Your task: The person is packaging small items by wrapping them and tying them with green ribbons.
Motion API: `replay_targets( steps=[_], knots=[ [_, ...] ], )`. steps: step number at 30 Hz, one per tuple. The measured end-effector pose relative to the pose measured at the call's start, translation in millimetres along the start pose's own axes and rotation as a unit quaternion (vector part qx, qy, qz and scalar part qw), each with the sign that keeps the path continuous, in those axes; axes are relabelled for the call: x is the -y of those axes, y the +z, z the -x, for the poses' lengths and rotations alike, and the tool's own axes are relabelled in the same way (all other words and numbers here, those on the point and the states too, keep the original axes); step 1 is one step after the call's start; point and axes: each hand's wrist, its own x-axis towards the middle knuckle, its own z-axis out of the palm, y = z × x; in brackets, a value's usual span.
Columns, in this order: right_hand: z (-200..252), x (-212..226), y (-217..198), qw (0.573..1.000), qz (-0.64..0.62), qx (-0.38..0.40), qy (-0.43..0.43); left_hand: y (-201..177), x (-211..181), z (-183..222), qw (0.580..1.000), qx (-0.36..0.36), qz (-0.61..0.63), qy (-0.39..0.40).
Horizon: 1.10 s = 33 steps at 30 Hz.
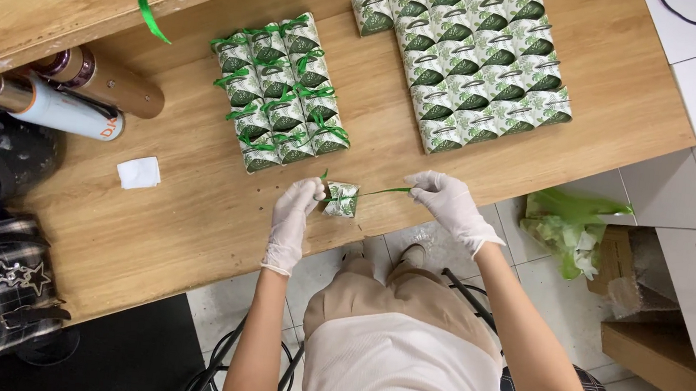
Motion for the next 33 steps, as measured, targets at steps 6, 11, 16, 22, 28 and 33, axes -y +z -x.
replay_targets(
  steps=[6, 11, 16, 22, 28, 33],
  knots=[
    [30.6, 59.7, 18.6, 0.948, 0.104, -0.113, -0.28, 36.7, 3.6, 17.4, 0.976, 0.066, -0.185, 0.09],
    [38.6, 77.8, 40.0, 0.949, 0.083, -0.102, -0.288, 57.9, 7.2, 20.6, 0.944, 0.09, -0.286, 0.136],
    [45.8, 87.7, 45.8, 0.918, 0.161, -0.131, -0.338, 43.7, 35.0, 3.6, 0.914, 0.137, -0.278, 0.262],
    [47.2, 90.2, 35.5, 0.936, 0.149, -0.112, -0.299, 61.7, 7.1, 22.4, 0.948, 0.135, -0.231, 0.171],
    [50.4, 96.9, 35.4, 0.909, 0.179, -0.13, -0.354, 56.0, 20.2, 14.8, 0.94, 0.139, -0.237, 0.202],
    [39.5, 81.6, 43.9, 0.973, -0.104, -0.155, -0.135, 53.3, 17.8, 14.1, 0.918, 0.098, -0.297, 0.245]
  ],
)
